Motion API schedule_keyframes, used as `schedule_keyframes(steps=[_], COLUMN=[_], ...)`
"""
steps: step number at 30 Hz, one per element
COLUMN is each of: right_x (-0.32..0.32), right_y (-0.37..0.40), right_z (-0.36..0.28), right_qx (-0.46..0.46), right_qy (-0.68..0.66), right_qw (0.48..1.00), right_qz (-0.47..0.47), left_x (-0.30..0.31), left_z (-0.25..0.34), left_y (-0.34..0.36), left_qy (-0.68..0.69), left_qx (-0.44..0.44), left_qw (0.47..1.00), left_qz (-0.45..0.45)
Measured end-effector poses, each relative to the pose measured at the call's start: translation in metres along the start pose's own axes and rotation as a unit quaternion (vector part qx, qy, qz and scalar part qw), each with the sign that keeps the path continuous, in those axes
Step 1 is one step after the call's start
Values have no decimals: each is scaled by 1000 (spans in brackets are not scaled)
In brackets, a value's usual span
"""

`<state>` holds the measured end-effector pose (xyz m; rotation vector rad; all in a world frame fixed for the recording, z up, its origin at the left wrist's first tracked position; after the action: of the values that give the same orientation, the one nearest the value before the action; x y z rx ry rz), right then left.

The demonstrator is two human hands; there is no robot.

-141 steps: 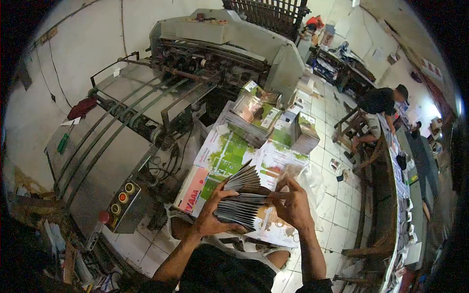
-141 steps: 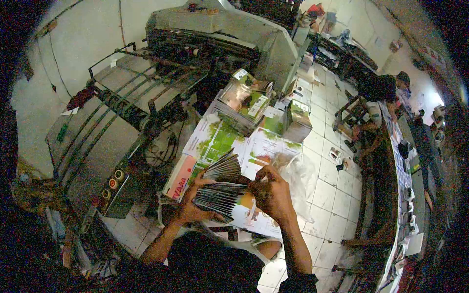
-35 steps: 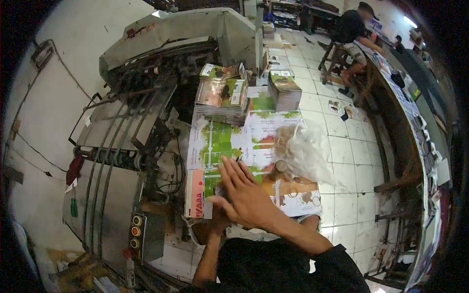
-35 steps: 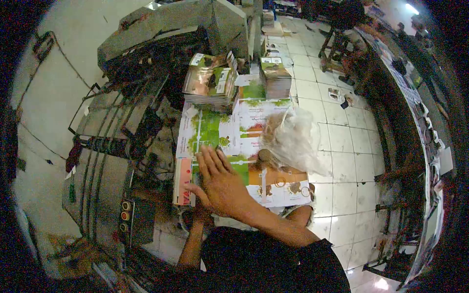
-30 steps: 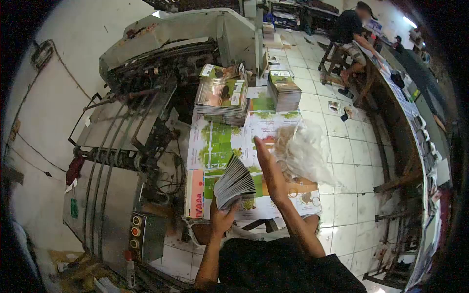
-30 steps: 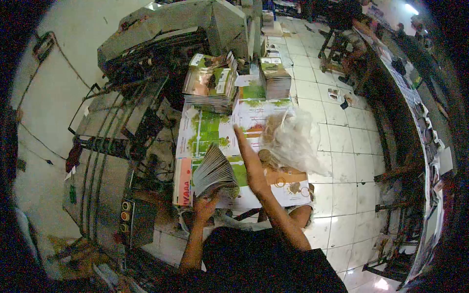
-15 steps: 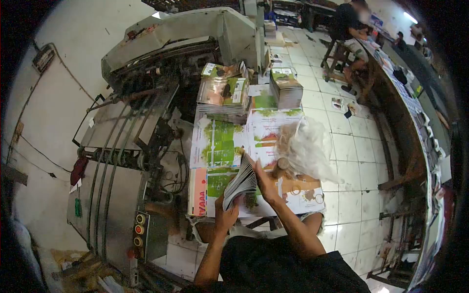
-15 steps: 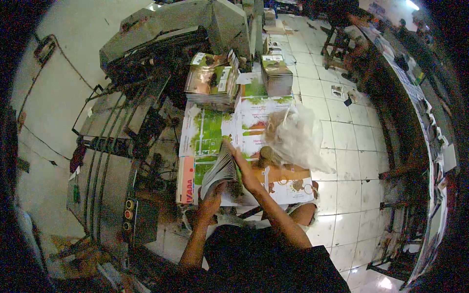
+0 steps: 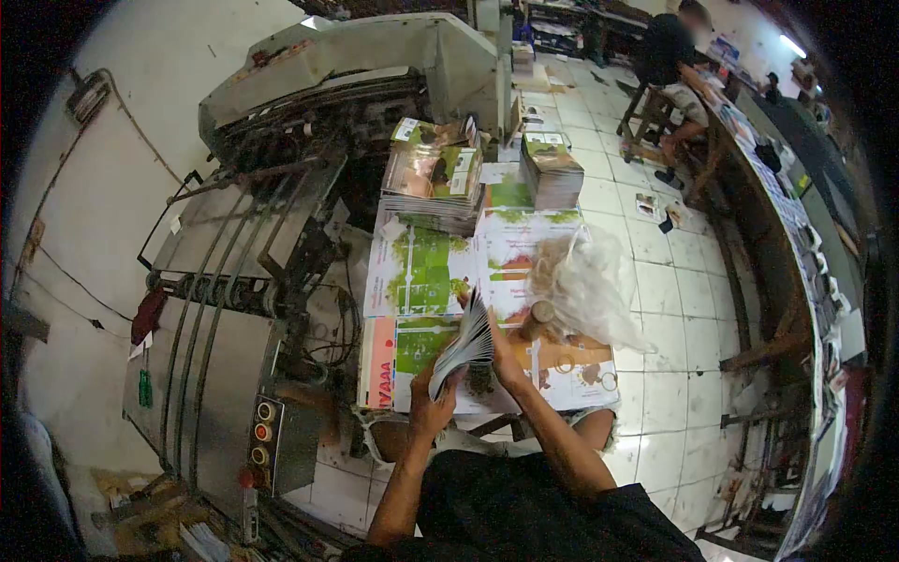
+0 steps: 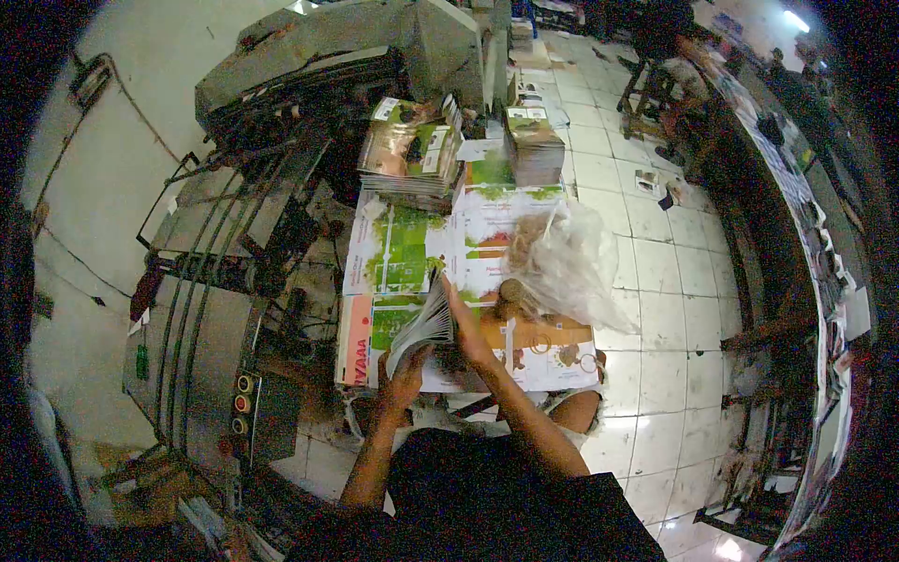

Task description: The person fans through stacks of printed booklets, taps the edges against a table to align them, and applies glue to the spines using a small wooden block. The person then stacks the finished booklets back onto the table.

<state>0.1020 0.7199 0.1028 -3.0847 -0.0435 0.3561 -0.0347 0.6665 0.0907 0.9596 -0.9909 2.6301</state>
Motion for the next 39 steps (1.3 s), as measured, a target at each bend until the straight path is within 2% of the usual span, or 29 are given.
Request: schedule_keyframes(steps=[2,3,5,6,9,10,11,12,13,14,15,16,17,19,20,21,22,23,25,26,28,30,32,34,35,38,39], right_x=[13,20,21,26,18,14,16,21,22,26,31,33,37,40,40,41,45,47,48,49,45,31,19,45,56,92,115], right_y=[-13,-10,6,9,15,14,13,13,12,11,10,6,0,-6,-9,-11,-13,-15,-18,-18,-16,-1,13,24,29,9,-12], right_z=[19,1,-13,-15,-7,-6,4,15,20,33,47,57,63,63,58,53,61,75,91,95,86,26,-74,-134,-154,-127,-72], right_qx=[47,50,-18,-17,-28,-28,-75,-121,-122,-141,-159,-163,-139,-116,-92,-70,-75,-104,-135,-140,-146,-117,137,170,272,270,116], right_qy=[10,13,173,211,237,236,222,208,208,213,218,217,256,296,298,300,301,279,259,264,269,416,525,355,390,400,266], right_qw=[995,994,971,969,965,965,968,969,969,966,962,962,956,948,950,951,951,954,955,952,949,900,837,896,839,837,937], right_qz=[-86,-91,-166,-124,-109,-109,-85,-60,-60,-45,-30,-30,-29,-27,-13,-2,-4,-29,-58,-65,-73,-47,70,206,265,259,197], left_x=[0,15,27,22,27,4,5,-2,-8,-10,-7,-3,-2,28,30,53,68,69,32,14,0,-5,-7,-7,-6,3,4], left_z=[-28,-18,-22,-32,-28,-66,-69,-78,-84,-83,-75,-66,-61,-55,-44,-19,10,10,17,-3,-22,-27,-27,-29,-29,-24,-24], left_y=[-3,-16,-17,-10,-19,7,5,11,19,20,10,3,3,-11,-17,-34,-47,-52,-62,-50,-36,-30,-26,-25,-24,-28,-28], left_qy=[71,71,225,395,440,443,443,404,362,361,410,457,458,225,226,2,-223,-222,-154,-178,-195,-210,-219,-226,-235,-204,-203], left_qx=[133,132,273,265,250,373,373,423,471,473,432,389,393,375,376,289,185,191,102,115,99,80,65,73,72,82,85], left_qw=[988,989,933,878,860,813,813,805,792,791,797,798,795,899,898,957,957,956,972,957,955,952,951,949,947,958,958], left_qz=[-23,-17,-67,-50,-72,-65,-65,-103,-141,-142,-98,-54,-56,-30,-32,2,34,33,-146,-199,-201,-208,-208,-207,-207,-185,-183])
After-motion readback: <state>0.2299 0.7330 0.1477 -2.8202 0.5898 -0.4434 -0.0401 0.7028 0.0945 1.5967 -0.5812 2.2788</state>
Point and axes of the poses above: each hand's wrist, its own y-axis away from the middle knuckle, its own x-axis out of the back of the hand, z = x × y, the point moved 10 cm from there along -y, towards the middle knuckle, and after that the axes turned 3 degrees about -y, right-handed, at the moved point
